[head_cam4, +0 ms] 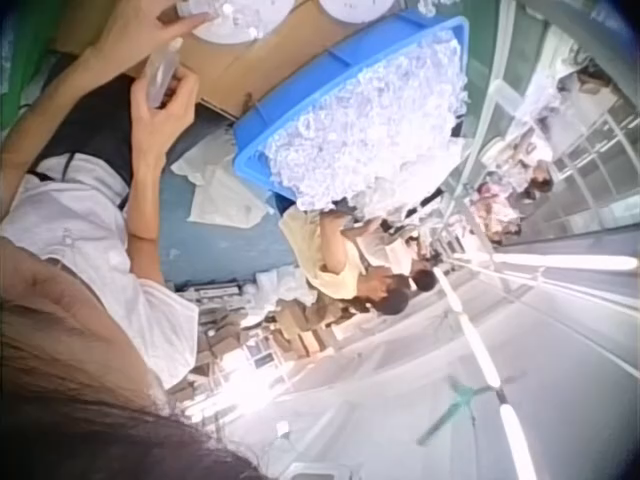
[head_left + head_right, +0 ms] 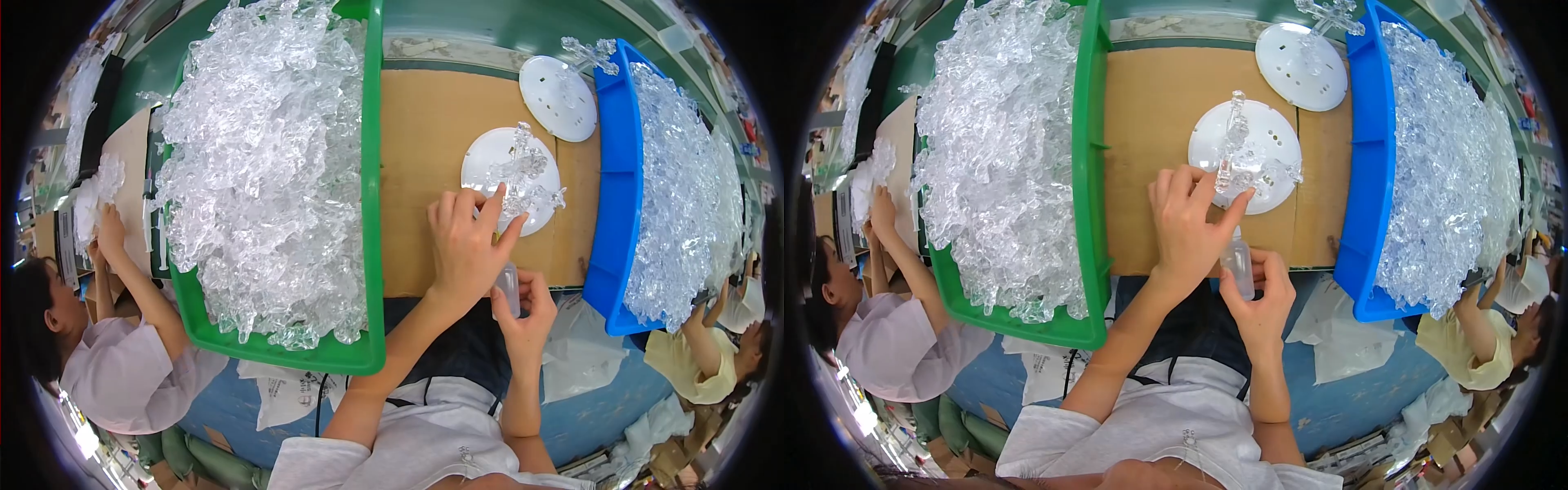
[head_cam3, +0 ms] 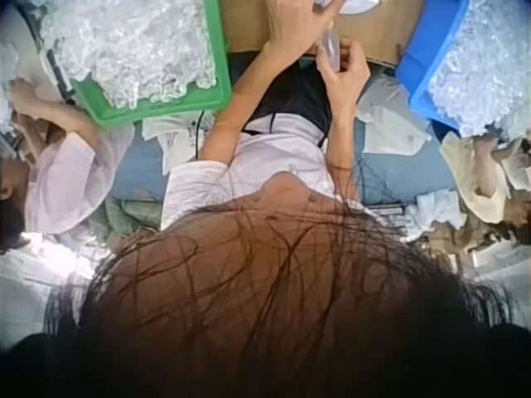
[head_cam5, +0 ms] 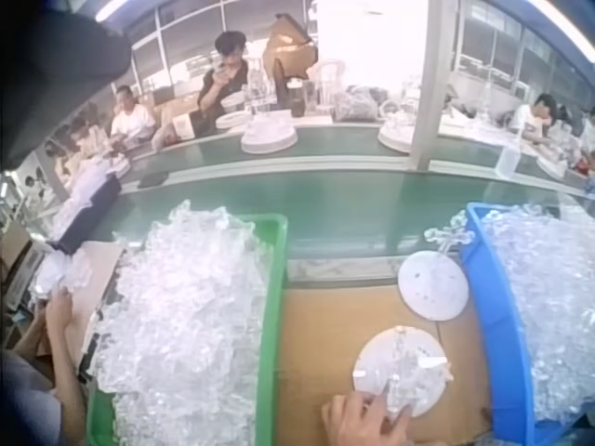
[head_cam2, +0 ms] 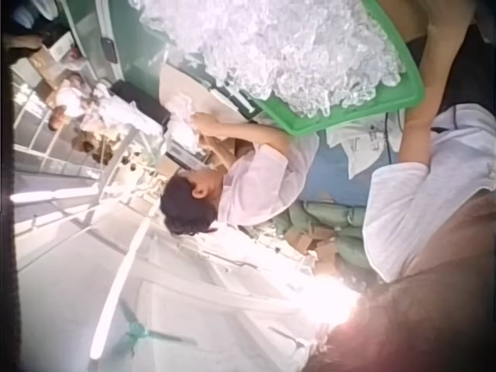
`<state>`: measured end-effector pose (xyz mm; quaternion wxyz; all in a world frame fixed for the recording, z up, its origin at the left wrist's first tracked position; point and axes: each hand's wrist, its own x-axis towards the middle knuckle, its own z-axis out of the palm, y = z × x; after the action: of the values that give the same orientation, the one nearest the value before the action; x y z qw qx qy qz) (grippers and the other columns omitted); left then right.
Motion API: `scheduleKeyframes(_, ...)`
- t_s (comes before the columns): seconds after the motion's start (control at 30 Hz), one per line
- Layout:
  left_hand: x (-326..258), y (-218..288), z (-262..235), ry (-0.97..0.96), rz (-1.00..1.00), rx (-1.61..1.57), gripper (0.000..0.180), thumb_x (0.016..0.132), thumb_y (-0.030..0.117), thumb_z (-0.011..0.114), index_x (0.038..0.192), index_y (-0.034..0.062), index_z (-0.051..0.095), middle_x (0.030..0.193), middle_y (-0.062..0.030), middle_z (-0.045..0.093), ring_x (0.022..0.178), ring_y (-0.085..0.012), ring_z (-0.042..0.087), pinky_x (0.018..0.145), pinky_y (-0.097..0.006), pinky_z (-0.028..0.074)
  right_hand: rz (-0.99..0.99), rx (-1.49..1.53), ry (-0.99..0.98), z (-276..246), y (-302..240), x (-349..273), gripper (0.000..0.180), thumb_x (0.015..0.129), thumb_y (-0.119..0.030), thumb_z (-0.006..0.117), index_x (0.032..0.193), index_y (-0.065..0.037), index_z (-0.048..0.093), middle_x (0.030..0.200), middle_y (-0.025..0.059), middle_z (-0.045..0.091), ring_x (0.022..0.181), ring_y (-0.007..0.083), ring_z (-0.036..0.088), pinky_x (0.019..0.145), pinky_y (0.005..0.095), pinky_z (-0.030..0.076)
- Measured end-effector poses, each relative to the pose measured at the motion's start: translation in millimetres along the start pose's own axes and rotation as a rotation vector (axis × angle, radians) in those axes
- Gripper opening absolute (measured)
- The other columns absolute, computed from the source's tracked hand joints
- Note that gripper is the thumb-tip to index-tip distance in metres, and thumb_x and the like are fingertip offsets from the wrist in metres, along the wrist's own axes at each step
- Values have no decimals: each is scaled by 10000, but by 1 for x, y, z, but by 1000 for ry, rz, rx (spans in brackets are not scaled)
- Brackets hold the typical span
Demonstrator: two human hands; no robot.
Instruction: Assembling decorative lighting fixtures by gluing plastic crystals onto circular base plates.
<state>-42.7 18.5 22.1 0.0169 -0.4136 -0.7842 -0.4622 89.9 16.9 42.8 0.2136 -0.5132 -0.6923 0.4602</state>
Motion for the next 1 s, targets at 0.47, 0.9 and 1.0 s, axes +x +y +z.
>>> scheduleKeyframes(0.47,-3,-6,6,18,49,-6,298,705,230,751,944,69,675,755,-8,475,728,-195,441,662,-363,295,15,118,107,-26,14,-4,321,742,-71,725,1023,16,597,876,62,623,753,124,594,690,249,482)
scheduleKeyframes(0.9,-3,3,-1,-31,-72,-89,462,707,263,768,1040,6,576,889,-102,508,835,-275,475,753,-400,379,-273,124,523,-16,27,85,484,895,-79,605,1302,33,369,1297,188,455,1230,279,450,1037,365,344)
scheduleKeyframes(1.0,5,19,-12,-2,-111,-162,647,707,294,780,1181,-20,470,1036,-183,493,959,-324,473,834,-432,398,-221,34,517,-15,30,88,543,906,-140,595,1342,35,324,1336,226,425,1248,322,432,1045,386,328)
